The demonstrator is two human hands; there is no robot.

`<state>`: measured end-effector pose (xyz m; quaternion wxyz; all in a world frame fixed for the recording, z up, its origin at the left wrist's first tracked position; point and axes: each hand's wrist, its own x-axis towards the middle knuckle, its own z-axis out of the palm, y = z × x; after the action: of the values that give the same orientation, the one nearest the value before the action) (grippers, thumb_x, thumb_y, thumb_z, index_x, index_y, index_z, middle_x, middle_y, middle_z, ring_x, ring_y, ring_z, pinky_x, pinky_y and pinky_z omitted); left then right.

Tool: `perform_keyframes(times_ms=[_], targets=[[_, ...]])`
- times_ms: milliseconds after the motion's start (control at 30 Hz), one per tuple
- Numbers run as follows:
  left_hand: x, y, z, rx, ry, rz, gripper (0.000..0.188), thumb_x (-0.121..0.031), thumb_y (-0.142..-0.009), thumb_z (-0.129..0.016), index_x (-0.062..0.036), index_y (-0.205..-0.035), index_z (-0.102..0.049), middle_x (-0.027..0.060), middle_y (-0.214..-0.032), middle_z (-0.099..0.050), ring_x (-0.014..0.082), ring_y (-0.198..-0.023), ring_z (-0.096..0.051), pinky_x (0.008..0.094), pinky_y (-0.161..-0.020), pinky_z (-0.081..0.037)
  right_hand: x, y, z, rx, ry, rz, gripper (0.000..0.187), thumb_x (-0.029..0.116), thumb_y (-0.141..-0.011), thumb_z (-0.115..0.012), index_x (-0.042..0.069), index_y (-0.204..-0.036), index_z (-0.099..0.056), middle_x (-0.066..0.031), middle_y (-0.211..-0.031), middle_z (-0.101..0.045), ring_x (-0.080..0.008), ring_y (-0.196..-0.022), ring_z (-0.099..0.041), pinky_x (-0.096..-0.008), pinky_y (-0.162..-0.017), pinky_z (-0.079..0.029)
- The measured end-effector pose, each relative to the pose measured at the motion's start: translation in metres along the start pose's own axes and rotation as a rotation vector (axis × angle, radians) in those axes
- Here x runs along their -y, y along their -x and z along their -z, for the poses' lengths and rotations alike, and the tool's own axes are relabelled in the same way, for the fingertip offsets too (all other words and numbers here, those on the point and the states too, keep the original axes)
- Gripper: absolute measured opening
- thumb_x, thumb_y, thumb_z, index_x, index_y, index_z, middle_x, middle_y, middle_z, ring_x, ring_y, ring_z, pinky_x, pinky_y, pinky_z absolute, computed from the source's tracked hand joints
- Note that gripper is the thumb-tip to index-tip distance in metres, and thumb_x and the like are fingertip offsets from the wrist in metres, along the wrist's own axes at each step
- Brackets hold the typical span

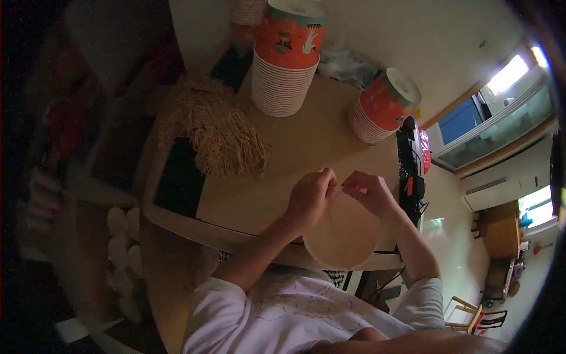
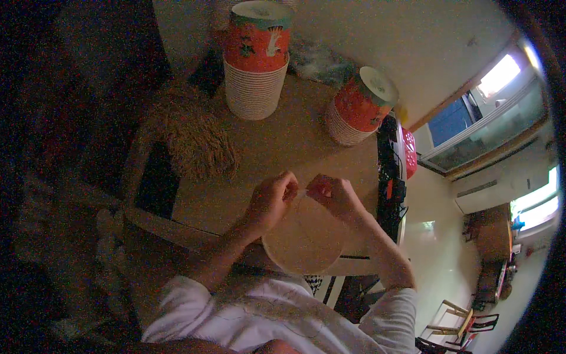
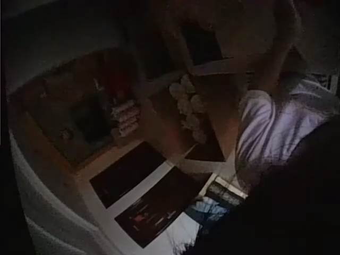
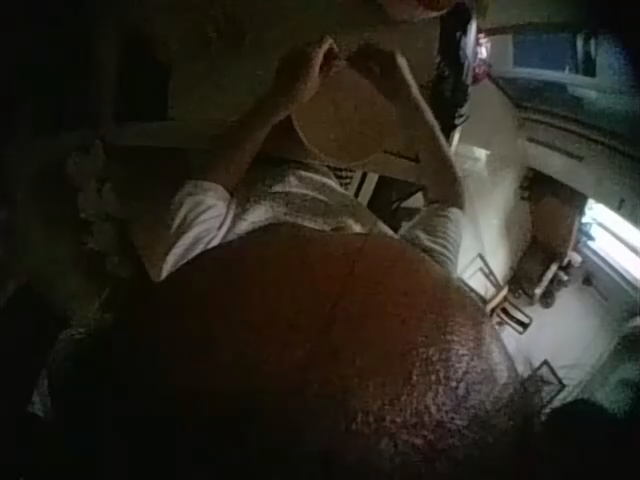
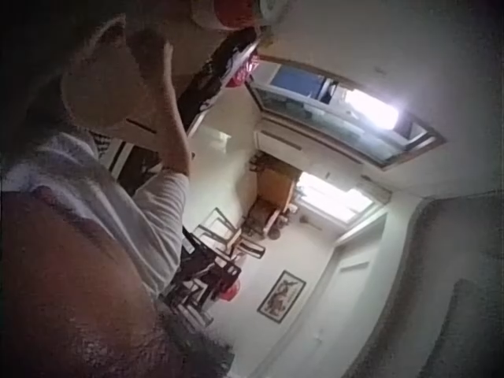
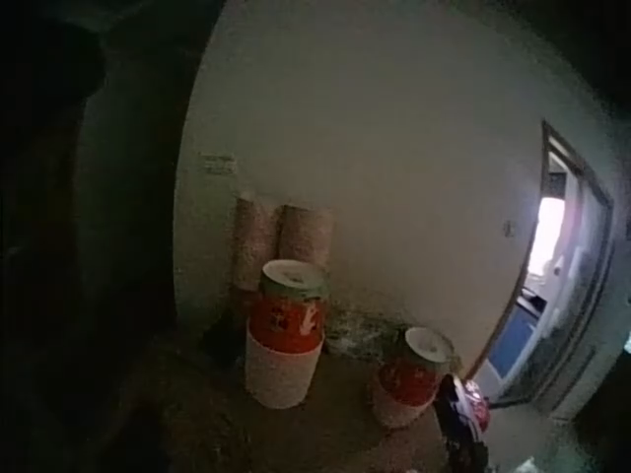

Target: Tying strings through holes in paper buckets to create handles for packaging.

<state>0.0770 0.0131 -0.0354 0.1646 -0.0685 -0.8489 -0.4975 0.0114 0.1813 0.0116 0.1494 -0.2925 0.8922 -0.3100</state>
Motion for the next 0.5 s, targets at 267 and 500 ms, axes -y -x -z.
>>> perform_keyframes(times_ms=[267, 500], targets=[[-0.023, 0.01, -0.006, 0.115, 0.163, 0.111, 0.015, -0.005, -0.076, -0.059, -0.0014, -0.088, -0.051, 0.0135, -0.087, -0.059, 0.0261, -0.082, -0.059, 0.0353, -0.072, -0.046, -0.009, 0.004, -0.01, -0.276, -0.087, 0.05, 0.008, 0.007, -0.077, -0.061, 0.002, -0.083, -0.06, -0.0103, -0.075, -0.061, -0.0177, -0.067, -0.058, -0.0296, -0.06, -0.047], [-0.014, -0.001, -0.029, 0.002, 0.425, 0.283, 0.02, -0.011, -0.076, -0.062, -0.0016, -0.091, -0.051, 0.008, -0.083, -0.06, 0.0178, -0.079, -0.058, 0.0311, -0.071, -0.046, -0.014, 0.0, -0.017, -0.282, -0.139, 0.07, 0.007, 0.006, -0.077, -0.06, 0.001, -0.083, -0.06, -0.0102, -0.077, -0.062, -0.0176, -0.069, -0.059, -0.0292, -0.061, -0.047]])
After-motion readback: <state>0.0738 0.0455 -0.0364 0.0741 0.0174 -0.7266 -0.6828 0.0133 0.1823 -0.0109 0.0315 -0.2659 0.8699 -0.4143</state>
